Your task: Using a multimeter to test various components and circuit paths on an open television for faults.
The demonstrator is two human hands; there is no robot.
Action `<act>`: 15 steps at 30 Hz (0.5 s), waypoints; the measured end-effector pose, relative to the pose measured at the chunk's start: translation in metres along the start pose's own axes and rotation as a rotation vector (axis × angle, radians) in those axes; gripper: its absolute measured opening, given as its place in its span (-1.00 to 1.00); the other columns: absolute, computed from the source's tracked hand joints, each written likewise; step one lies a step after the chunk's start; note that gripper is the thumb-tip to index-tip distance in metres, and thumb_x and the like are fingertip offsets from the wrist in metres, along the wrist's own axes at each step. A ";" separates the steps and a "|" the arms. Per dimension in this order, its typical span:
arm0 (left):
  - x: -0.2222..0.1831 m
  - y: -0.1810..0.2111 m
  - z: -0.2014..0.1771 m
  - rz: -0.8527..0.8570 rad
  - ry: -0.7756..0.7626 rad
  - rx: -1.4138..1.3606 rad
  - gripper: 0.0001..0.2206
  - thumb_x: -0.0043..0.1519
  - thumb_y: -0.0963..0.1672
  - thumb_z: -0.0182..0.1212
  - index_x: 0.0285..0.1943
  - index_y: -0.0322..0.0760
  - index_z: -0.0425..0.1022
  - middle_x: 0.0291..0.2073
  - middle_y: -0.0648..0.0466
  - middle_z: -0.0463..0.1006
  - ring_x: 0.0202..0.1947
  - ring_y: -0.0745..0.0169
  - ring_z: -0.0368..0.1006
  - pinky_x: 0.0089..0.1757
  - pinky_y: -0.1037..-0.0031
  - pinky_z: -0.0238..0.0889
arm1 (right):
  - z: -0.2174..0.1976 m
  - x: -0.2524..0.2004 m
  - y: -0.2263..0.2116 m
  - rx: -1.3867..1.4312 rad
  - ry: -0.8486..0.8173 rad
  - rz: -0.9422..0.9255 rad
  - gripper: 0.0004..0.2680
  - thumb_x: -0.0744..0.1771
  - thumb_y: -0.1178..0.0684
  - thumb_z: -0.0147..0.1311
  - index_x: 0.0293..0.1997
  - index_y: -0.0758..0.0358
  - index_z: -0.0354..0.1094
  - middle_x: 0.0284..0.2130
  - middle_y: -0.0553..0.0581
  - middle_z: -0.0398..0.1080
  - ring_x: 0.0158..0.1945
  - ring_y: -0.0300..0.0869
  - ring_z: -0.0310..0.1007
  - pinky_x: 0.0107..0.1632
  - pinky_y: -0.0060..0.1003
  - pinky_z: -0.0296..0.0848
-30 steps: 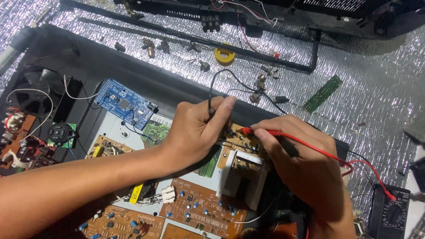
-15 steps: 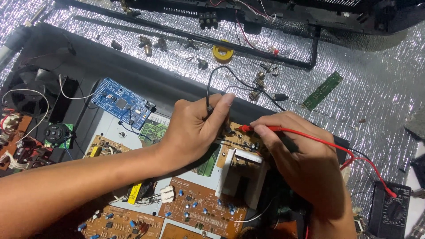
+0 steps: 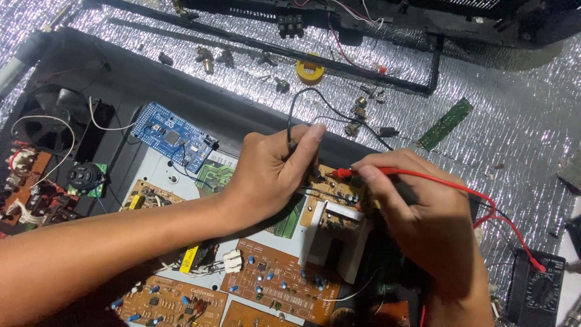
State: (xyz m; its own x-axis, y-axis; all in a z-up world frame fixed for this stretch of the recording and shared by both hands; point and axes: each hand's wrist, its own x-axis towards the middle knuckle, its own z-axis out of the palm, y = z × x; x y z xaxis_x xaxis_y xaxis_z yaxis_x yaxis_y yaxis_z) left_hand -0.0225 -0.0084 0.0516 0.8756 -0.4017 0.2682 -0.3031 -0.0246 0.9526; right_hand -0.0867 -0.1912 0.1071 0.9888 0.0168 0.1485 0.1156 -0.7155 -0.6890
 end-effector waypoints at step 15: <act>0.000 -0.007 0.002 0.016 0.024 0.011 -0.65 0.41 -0.16 -0.03 -0.49 -0.32 0.45 -0.75 0.20 0.38 -0.75 0.47 0.11 -0.63 0.56 -0.08 | 0.002 -0.005 0.000 -0.063 0.015 0.058 -0.95 0.29 0.28 0.16 -0.32 0.45 0.52 -0.39 0.16 0.57 -0.54 -0.22 0.41 -0.52 -0.40 0.34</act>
State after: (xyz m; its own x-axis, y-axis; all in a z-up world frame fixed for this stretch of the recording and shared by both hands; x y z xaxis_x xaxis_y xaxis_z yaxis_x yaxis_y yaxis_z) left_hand -0.0210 -0.0098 0.0446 0.8792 -0.3802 0.2872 -0.3216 -0.0288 0.9464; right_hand -0.0913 -0.1896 0.1049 0.9921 -0.0362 0.1203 0.0513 -0.7572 -0.6511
